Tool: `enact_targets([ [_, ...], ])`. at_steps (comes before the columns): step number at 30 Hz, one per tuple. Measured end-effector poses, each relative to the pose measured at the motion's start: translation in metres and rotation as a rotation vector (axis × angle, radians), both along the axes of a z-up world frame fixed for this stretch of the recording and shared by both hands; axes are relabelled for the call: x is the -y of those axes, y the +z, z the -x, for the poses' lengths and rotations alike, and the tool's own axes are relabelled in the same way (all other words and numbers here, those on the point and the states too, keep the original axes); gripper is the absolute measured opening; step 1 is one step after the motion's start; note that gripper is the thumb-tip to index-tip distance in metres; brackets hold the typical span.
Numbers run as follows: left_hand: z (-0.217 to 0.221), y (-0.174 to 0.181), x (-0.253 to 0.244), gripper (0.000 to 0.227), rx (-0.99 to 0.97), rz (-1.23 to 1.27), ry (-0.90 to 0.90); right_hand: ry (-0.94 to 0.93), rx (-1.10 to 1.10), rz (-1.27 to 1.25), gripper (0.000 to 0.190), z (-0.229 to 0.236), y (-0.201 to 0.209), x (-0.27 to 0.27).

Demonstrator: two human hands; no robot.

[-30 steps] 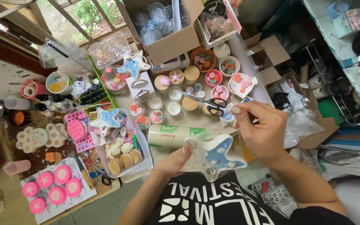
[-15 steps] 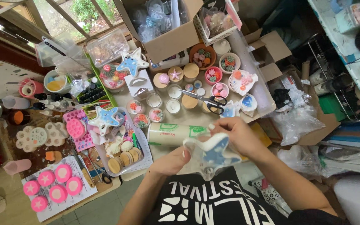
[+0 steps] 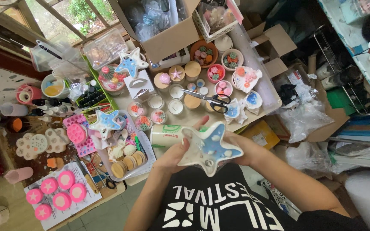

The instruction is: Decorating a starfish-shaped candle or soap mold with small beads and trimming plastic wrap.

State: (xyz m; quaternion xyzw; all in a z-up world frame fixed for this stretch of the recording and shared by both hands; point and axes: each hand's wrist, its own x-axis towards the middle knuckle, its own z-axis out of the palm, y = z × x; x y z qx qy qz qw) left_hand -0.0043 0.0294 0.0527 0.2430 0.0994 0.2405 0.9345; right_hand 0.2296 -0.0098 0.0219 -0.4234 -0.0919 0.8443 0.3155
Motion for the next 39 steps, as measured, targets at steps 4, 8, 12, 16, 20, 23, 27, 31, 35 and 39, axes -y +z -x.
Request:
enact_targets([
  [4, 0.013, -0.122, 0.02, 0.093, -0.024, 0.166, -0.02, -0.036, -0.153, 0.082, 0.049, -0.018, -0.063, 0.021],
  [8, 0.018, -0.118, 0.017, 0.094, -0.029, 0.18, -0.002, 0.003, -0.01, -0.11, 0.048, -0.024, -0.02, 0.001],
  [12, 0.018, -0.054, 0.004, 0.099, 0.015, 0.096, -0.02, 0.107, 0.235, -0.574, 0.041, -0.053, 0.021, -0.015],
  [16, 0.017, -0.059, 0.005, 0.101, 0.05, 0.061, -0.06, 0.175, 0.119, -0.673, 0.041, -0.042, 0.062, -0.021],
  [20, 0.017, -0.07, 0.011, 0.102, 0.05, 0.118, -0.089, 0.214, -0.028, -0.555, 0.034, -0.035, 0.056, -0.021],
  [23, 0.016, -0.075, 0.012, 0.103, 0.07, 0.102, -0.107, 0.199, -0.137, -0.505, 0.03, -0.035, 0.045, -0.016],
  [27, 0.013, -0.047, 0.012, 0.107, 0.091, 0.017, -0.062, 0.172, -0.271, -0.414, 0.027, -0.034, 0.042, -0.009],
  [31, 0.012, -0.05, 0.014, 0.108, 0.03, -0.041, 0.014, 0.12, -0.241, -0.294, 0.026, -0.032, 0.027, -0.004],
  [35, 0.007, -0.066, 0.015, 0.106, 0.025, -0.051, -0.043, 0.084, -0.268, -0.163, 0.04, -0.031, 0.022, -0.005],
  [39, 0.006, -0.113, 0.02, 0.097, -0.004, 0.084, -0.04, 0.045, -0.387, -0.111, 0.041, -0.039, -0.009, -0.001],
])
